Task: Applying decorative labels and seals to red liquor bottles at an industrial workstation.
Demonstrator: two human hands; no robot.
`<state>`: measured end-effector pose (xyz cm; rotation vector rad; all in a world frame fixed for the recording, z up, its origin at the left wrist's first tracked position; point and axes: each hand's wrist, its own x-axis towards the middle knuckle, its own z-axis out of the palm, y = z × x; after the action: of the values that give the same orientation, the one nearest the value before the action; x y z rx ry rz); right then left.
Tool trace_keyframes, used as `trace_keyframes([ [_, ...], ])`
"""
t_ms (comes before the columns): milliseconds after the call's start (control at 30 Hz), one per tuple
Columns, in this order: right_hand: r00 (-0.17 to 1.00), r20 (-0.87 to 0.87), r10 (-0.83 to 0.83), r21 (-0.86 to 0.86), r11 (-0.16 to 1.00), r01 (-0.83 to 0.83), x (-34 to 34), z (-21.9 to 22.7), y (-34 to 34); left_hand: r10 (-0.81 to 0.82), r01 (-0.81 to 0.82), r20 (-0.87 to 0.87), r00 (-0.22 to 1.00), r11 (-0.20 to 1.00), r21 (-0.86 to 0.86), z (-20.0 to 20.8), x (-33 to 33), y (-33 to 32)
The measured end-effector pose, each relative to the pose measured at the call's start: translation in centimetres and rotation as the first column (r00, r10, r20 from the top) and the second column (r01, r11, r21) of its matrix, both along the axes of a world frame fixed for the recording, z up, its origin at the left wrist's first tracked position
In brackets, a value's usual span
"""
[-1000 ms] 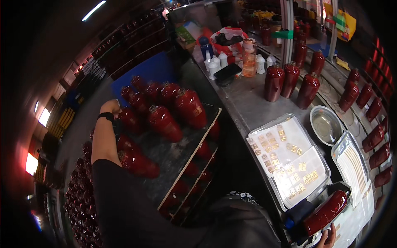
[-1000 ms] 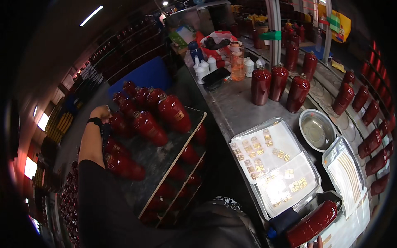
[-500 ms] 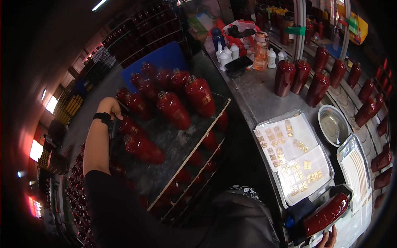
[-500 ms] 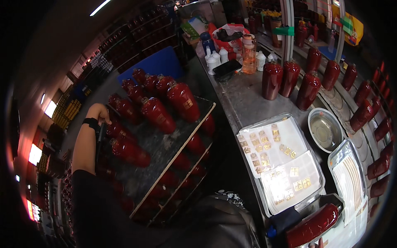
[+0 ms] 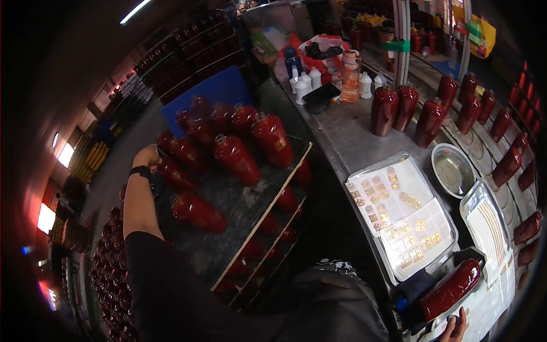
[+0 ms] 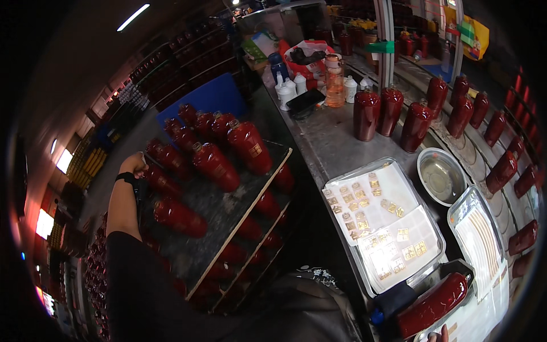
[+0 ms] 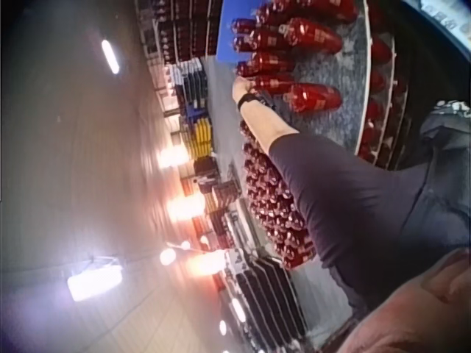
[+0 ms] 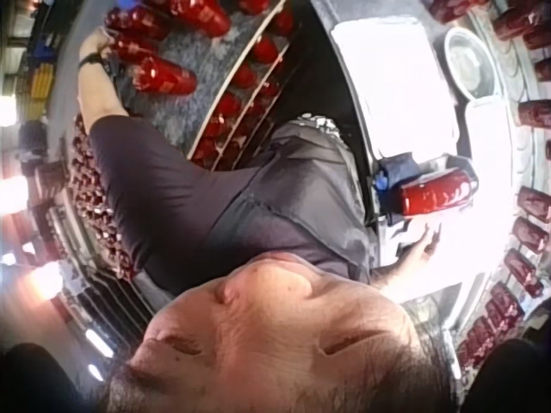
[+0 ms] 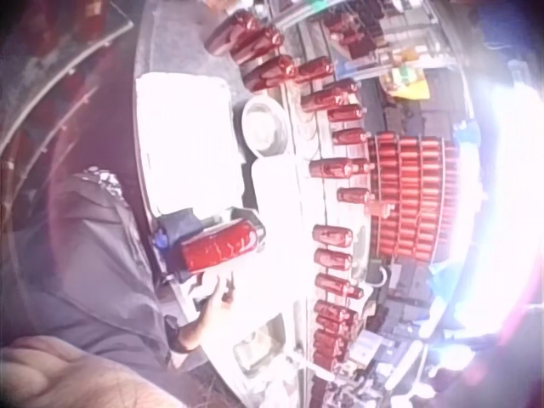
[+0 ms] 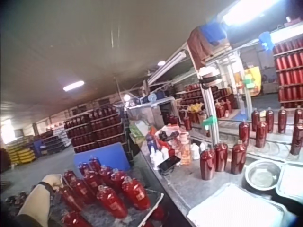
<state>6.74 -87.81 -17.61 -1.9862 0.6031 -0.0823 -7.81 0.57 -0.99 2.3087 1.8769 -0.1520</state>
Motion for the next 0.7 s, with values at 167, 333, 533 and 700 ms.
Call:
trace_keyframes([
  [167,0.999,-0.047,-0.011,-0.077,0.997,0.008,-0.3,0.6,1.0,-0.013,0.014,-0.011,1.0,0.996,0.09,-1.3,-0.4,2.5],
  [333,1.0,-0.003,0.014,-0.16,0.987,-0.014,-0.4,-1.1,0.3,-0.119,0.089,0.073,0.99,0.94,0.329,-3.5,-1.9,4.3],
  [533,0.999,0.029,0.023,-0.122,0.992,-0.019,0.1,-0.3,0.5,-0.111,0.145,-0.286,0.952,0.985,0.097,1.2,-0.2,2.9],
  [700,0.998,0.05,0.04,-0.044,0.998,-0.038,0.4,1.2,0.5,-0.09,-0.104,-0.32,0.943,0.834,-0.543,6.9,5.5,-8.9],
])
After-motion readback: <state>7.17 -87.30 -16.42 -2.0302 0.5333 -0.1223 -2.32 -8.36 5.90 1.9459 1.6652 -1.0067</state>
